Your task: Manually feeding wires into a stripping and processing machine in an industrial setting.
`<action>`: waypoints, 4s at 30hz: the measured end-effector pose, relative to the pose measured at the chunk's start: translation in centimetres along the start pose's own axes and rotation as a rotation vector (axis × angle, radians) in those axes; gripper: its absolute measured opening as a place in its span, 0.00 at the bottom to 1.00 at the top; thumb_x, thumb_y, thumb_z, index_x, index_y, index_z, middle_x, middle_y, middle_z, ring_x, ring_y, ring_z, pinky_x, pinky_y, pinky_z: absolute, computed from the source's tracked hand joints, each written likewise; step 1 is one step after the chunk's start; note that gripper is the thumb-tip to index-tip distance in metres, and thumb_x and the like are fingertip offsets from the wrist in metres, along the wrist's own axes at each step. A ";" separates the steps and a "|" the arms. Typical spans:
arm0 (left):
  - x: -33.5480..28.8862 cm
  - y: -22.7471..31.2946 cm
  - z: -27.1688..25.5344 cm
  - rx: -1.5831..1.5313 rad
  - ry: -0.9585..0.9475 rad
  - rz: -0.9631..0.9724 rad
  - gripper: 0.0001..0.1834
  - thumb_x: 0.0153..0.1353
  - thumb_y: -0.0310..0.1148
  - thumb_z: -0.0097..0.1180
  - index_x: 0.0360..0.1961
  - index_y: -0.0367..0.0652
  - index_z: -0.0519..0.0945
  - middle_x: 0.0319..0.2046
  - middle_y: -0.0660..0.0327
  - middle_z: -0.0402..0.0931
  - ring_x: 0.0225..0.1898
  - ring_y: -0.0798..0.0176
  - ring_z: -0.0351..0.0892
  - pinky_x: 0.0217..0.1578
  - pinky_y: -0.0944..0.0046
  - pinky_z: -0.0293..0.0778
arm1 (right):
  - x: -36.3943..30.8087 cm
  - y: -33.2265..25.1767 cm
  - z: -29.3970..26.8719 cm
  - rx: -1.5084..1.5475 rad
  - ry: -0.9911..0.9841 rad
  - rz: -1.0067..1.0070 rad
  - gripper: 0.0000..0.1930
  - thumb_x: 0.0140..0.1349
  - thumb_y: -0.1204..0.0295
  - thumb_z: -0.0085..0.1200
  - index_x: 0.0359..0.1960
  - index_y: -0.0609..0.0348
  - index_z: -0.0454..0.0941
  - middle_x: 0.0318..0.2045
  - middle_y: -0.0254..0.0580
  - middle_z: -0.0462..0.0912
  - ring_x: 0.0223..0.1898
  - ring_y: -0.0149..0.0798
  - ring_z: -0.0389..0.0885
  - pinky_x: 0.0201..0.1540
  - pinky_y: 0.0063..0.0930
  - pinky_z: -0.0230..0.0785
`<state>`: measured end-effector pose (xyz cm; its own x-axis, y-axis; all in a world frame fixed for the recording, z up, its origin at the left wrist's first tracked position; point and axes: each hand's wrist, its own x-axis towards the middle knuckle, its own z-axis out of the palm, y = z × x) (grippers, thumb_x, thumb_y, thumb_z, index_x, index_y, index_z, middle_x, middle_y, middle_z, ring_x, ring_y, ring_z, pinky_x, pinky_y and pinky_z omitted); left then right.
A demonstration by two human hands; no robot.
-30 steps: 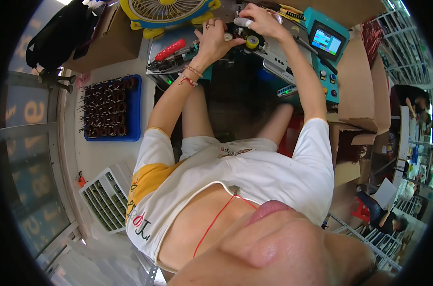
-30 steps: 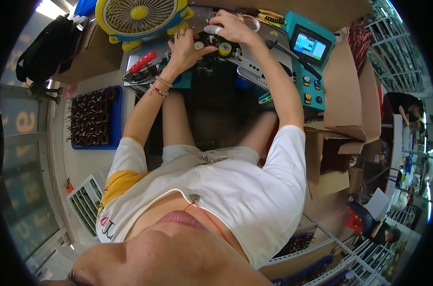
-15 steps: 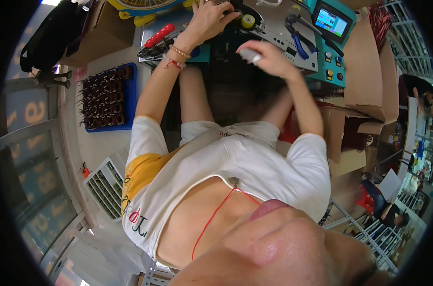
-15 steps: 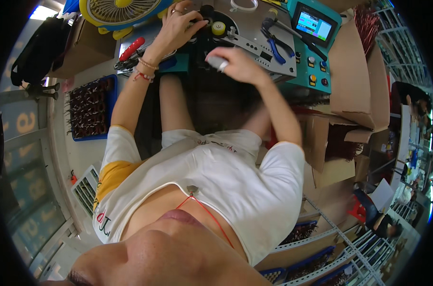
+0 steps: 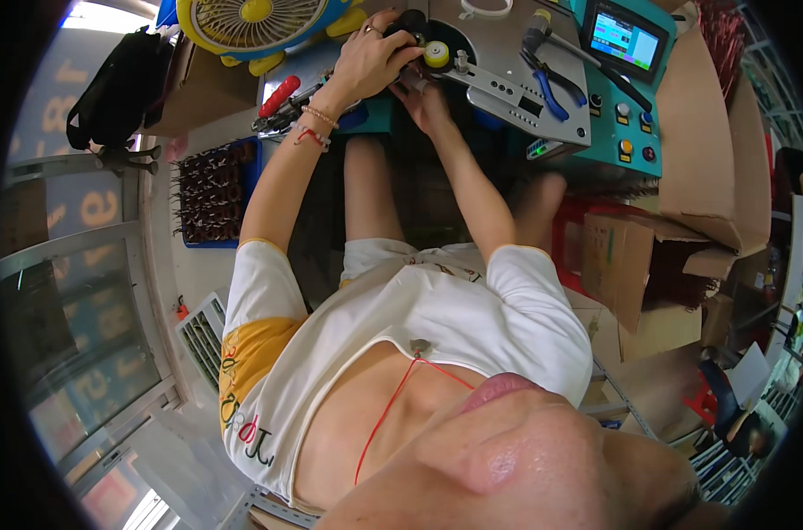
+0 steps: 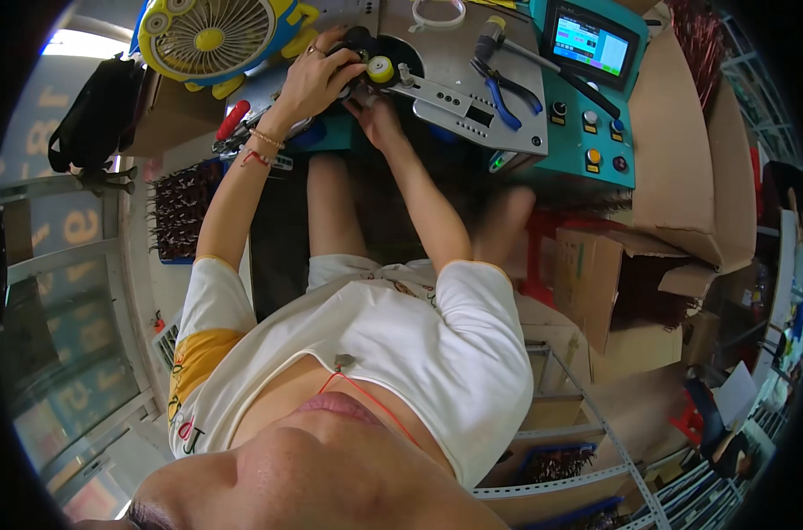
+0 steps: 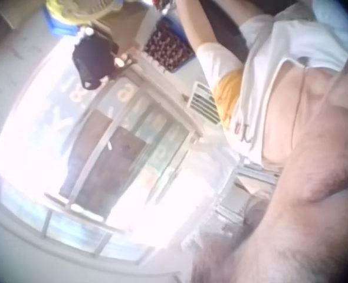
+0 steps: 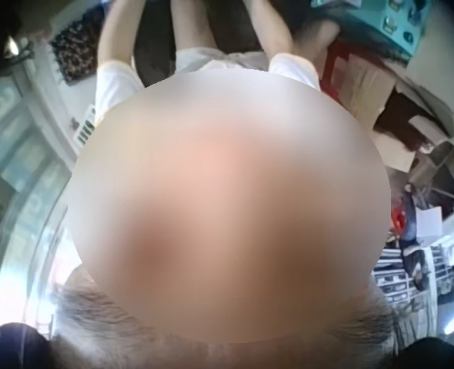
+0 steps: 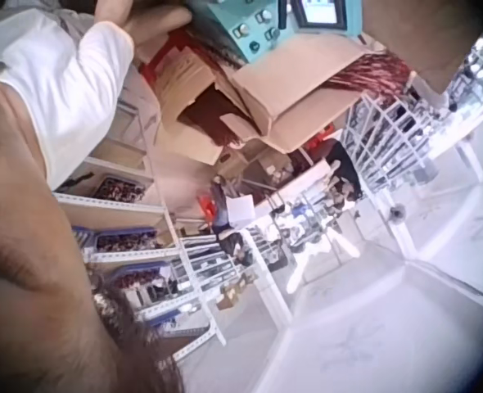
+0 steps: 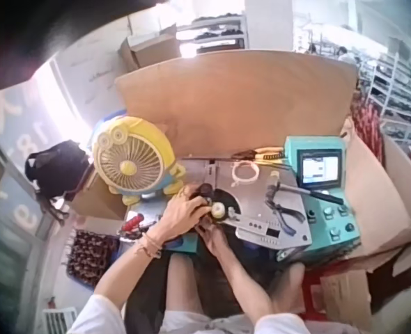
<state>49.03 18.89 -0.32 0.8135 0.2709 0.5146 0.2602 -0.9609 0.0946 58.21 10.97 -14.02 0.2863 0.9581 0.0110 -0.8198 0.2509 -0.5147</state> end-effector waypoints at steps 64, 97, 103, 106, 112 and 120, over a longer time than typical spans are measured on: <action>-11.4 6.6 -7.1 -1.004 0.351 -0.499 0.28 0.78 0.48 0.32 0.47 0.32 0.76 0.31 0.61 0.76 0.33 0.65 0.72 0.37 0.65 0.71 | -11.8 -8.2 18.8 -1.875 -0.610 -0.401 0.18 0.56 0.72 0.63 0.45 0.64 0.71 0.35 0.55 0.80 0.39 0.57 0.80 0.40 0.41 0.74; -13.2 -7.5 -13.2 -1.377 0.672 -0.429 0.27 0.75 0.46 0.44 0.19 0.41 0.72 0.13 0.66 0.64 0.15 0.73 0.59 0.22 0.69 0.64 | -0.5 -12.1 9.2 -2.548 -0.277 -0.454 0.16 0.57 0.79 0.56 0.45 0.44 0.81 0.42 0.40 0.78 0.53 0.49 0.76 0.67 0.78 0.34; -8.8 -4.2 -7.9 -0.256 0.337 -0.444 0.22 0.69 0.49 0.52 0.24 0.44 0.79 0.18 0.57 0.77 0.21 0.54 0.78 0.23 0.58 0.71 | -2.4 -12.9 8.1 -2.390 -0.257 -0.611 0.21 0.58 0.81 0.53 0.51 0.43 0.77 0.49 0.36 0.77 0.58 0.47 0.74 0.67 0.77 0.37; -7.6 -2.5 -5.4 0.222 0.567 -0.226 0.22 0.66 0.48 0.55 0.19 0.48 0.71 0.19 0.58 0.75 0.25 0.50 0.79 0.23 0.52 0.72 | -7.9 -14.9 9.9 -2.305 -0.195 -0.704 0.24 0.56 0.80 0.55 0.56 0.49 0.74 0.55 0.41 0.76 0.60 0.48 0.72 0.68 0.62 0.48; -8.0 -2.7 -4.7 0.259 0.532 -0.293 0.18 0.63 0.51 0.59 0.23 0.52 0.77 0.17 0.59 0.76 0.20 0.50 0.79 0.19 0.53 0.71 | -26.1 -20.7 7.8 -2.059 -0.268 -0.344 0.13 0.55 0.80 0.56 0.43 0.59 0.78 0.49 0.44 0.77 0.46 0.52 0.79 0.50 0.37 0.73; -7.9 -2.8 -4.9 0.392 0.396 -0.405 0.17 0.65 0.48 0.58 0.30 0.46 0.82 0.26 0.56 0.81 0.29 0.47 0.80 0.27 0.51 0.74 | -48.3 -39.8 -7.9 -1.261 1.151 -0.643 0.14 0.65 0.78 0.48 0.51 0.62 0.78 0.38 0.44 0.86 0.35 0.31 0.85 0.37 0.24 0.79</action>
<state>39.35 19.13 -0.44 0.3802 0.4916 0.7835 0.7336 -0.6762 0.0683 80.93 -46.35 -0.89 0.9779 0.0673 0.1978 0.2087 -0.2645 -0.9415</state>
